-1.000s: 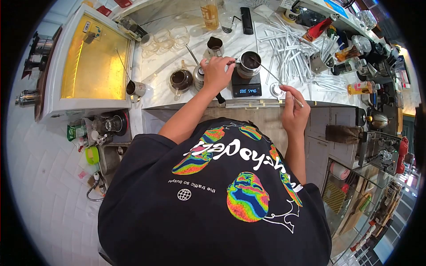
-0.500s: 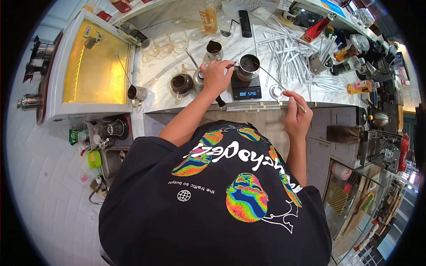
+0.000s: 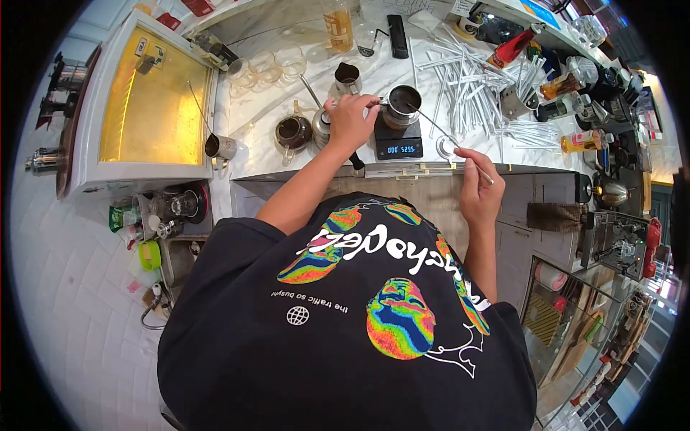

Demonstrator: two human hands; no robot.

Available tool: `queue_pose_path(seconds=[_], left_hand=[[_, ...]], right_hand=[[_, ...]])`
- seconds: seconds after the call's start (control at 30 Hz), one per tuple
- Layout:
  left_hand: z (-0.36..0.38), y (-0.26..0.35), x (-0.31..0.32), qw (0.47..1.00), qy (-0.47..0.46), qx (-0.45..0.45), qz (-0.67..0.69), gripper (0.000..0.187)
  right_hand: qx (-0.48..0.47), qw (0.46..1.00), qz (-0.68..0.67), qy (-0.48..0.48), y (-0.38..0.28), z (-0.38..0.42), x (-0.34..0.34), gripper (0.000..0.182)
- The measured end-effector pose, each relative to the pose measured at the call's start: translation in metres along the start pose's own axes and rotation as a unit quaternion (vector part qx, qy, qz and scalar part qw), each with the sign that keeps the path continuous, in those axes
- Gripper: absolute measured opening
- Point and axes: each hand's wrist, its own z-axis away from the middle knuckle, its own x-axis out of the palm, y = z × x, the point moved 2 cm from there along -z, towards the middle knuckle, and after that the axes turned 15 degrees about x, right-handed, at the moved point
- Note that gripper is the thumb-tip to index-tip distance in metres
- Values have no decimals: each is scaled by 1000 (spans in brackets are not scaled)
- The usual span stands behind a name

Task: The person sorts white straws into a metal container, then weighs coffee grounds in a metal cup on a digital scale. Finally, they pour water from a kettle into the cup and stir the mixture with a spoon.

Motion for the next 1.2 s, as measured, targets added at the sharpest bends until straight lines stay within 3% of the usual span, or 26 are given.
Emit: queue_pose_path(seconds=[0.03, 0.23, 0.43, 0.57, 0.67, 0.77, 1.07, 1.2], left_hand=[[1, 0, 1, 1000, 1, 0, 2, 18], [-1, 0, 0, 1000, 4, 3, 6, 18], [0, 1, 0, 1000, 0, 0, 9, 18], [1, 0, -1, 1000, 3, -1, 7, 19], [0, 0, 0, 1000, 2, -2, 7, 19], [0, -1, 1, 1000, 1, -2, 6, 19], [-1, 1, -1, 1000, -7, -7, 6, 19], [0, 1, 0, 1000, -2, -2, 1, 19]], right_hand=[[-20, 1000, 16, 2, -2, 0, 3, 20], [79, 996, -49, 15, -4, -5, 2, 20], [-11, 999, 37, -10, -7, 0, 5, 21], [59, 998, -36, -4, -7, -6, 10, 21], [61, 997, -43, 2, 1, -3, 0, 21], [-8, 1000, 18, -7, 0, 2, -1, 21], [51, 998, -30, 19, -8, -6, -2, 19], [29, 999, -18, -11, -4, 0, 2, 20]])
